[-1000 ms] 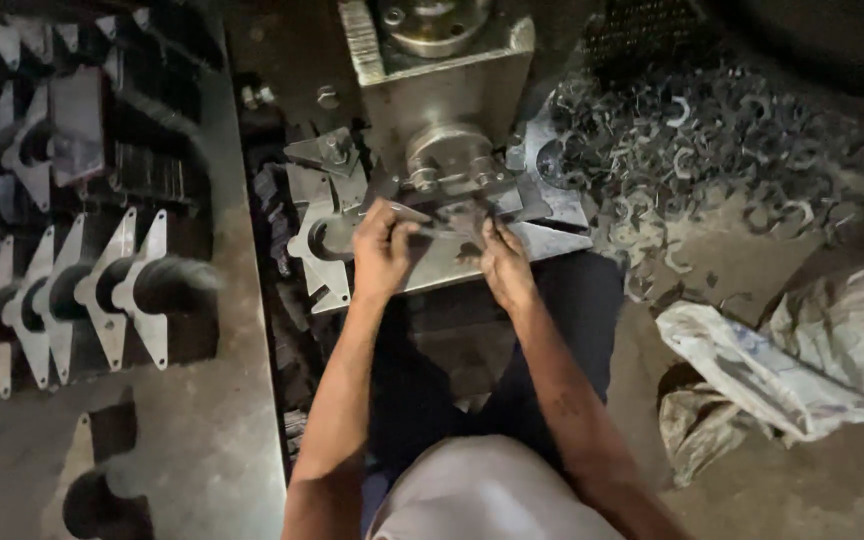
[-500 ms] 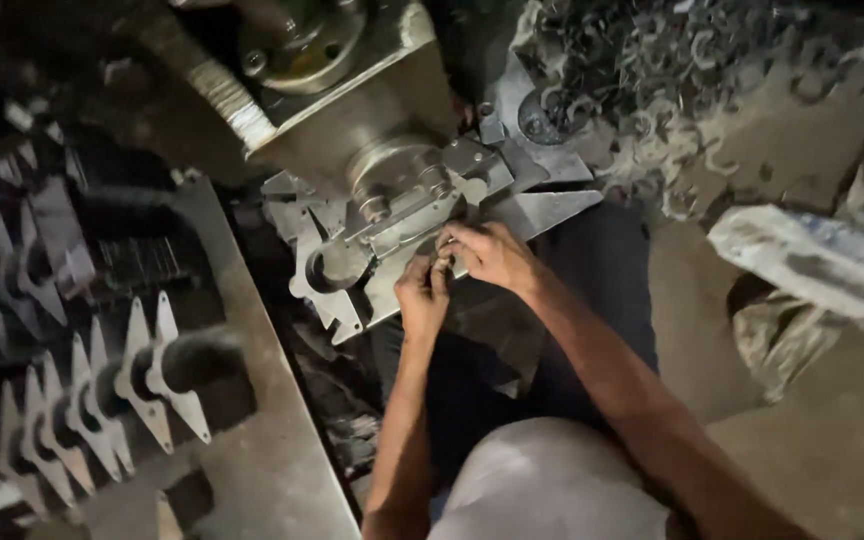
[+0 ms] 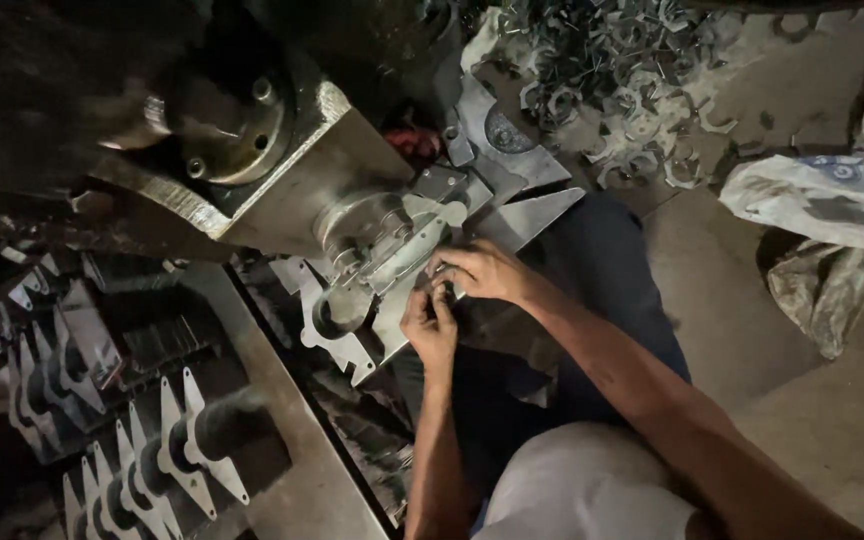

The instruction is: Placing and aligning metal components into a press machine jig for fabrication.

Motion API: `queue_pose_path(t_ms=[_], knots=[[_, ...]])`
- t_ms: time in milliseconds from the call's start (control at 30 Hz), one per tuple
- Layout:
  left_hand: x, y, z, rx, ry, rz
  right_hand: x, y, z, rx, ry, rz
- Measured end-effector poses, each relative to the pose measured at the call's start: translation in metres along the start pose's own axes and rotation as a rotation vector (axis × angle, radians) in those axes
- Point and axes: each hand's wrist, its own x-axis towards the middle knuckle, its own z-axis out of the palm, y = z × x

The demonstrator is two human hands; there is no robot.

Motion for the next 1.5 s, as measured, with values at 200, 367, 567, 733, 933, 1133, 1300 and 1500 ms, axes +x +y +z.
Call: queue_pose_path(t_ms=[200, 367, 567, 733, 933, 1133, 1300, 1500], knots=[[-0.01, -0.017, -0.004, 0.027, -0.012, -0.17, 0.008, -0.014, -0.005, -0.139, -0.037, 0.23], [0.012, 0.023, -0.015, 0.354, -0.046, 0.42, 0.018, -0.044, -0.044, -0.319, 0.227, -0.092], [0.071, 0.058, -0.011, 1.018, -0.274, 0.706, -0.017, -0.002, -0.023, -0.264, 0.322, 0.15], [0.093, 0.059, -0.021, 1.088, -0.429, 0.687, -0.012, -0.024, -0.015, -0.209, 0.332, 0.075], [0.049, 0.052, -0.04, 0.147, 0.049, 0.025, -0.015, -0.031, -0.01, -0.314, 0.296, 0.009], [0.02, -0.004, -0.031, 0.274, 0.272, 0.074, 0.0, -0.014, 0.008, -0.306, 0.362, 0.056], [0.043, -0.004, -0.035, 0.258, 0.227, 0.173, 0.014, 0.005, 0.017, -0.279, 0.451, 0.02], [0.043, -0.009, -0.038, 0.217, 0.217, 0.154, 0.015, 0.008, 0.019, -0.236, 0.471, 0.01]])
